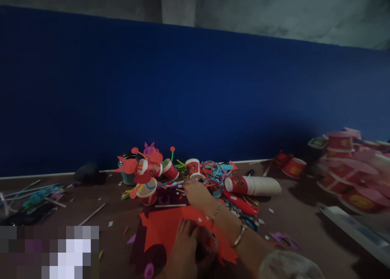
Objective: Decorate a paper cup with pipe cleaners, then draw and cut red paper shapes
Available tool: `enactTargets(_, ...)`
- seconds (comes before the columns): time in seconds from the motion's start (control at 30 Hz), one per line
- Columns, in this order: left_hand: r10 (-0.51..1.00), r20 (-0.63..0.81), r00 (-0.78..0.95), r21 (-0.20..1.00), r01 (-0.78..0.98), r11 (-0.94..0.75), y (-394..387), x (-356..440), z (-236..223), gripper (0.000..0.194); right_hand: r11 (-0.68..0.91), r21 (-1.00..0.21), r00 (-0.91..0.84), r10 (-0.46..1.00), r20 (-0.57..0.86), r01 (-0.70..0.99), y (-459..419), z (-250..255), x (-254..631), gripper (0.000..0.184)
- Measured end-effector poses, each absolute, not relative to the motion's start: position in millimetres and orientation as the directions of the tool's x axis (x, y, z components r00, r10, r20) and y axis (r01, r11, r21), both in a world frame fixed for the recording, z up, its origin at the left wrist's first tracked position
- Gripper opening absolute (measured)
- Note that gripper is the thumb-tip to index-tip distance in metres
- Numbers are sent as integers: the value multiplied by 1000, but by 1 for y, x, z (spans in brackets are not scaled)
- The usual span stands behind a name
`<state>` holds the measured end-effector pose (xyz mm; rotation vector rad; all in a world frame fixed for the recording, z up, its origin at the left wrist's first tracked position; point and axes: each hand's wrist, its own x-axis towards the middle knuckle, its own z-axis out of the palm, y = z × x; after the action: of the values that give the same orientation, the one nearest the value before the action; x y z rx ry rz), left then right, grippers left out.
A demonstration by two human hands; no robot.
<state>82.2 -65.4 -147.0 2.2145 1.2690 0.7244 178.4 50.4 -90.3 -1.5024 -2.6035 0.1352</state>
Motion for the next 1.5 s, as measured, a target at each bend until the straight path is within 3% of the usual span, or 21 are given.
enactTargets(0.3, 854, 308, 420, 613, 599, -516, -60, 82, -163, 31, 585, -30, -582, 810, 69, 810, 68, -104, 149, 25)
enactTargets(0.47, 868, 240, 434, 666, 577, -472, -65, 81, -149, 33, 528, -82, -522, 849, 84, 845, 63, -96, 160, 33)
enactTargets(0.67, 878, 220, 424, 682, 577, -450, -69, 80, -145, 30, 488, -125, -482, 873, 80, 864, 52, -88, 166, 27)
enactTargets(0.87, 856, 227, 464, 649, 583, -489, -69, 78, -145, 37, 473, -134, -479, 878, -15, 871, 49, -99, 169, 26)
enactTargets(1.1, 847, 277, 454, 622, 587, -518, -68, 80, -150, 33, 455, -184, -467, 884, -21, 871, 53, -105, 166, 29)
enactTargets(1.23, 845, 287, 452, 616, 589, -524, -68, 79, -151, 34, 401, -279, -414, 910, 15, 872, 54, -102, 167, 49)
enactTargets(1.33, 852, 266, 450, 630, 588, -507, -68, 79, -147, 33, 385, -432, -394, 916, 71, 816, 51, -97, 178, 56)
enactTargets(1.5, 866, 263, 425, 645, 590, -485, -69, 81, -146, 30, 246, -801, -252, 960, 123, 546, 31, -86, 214, 41)
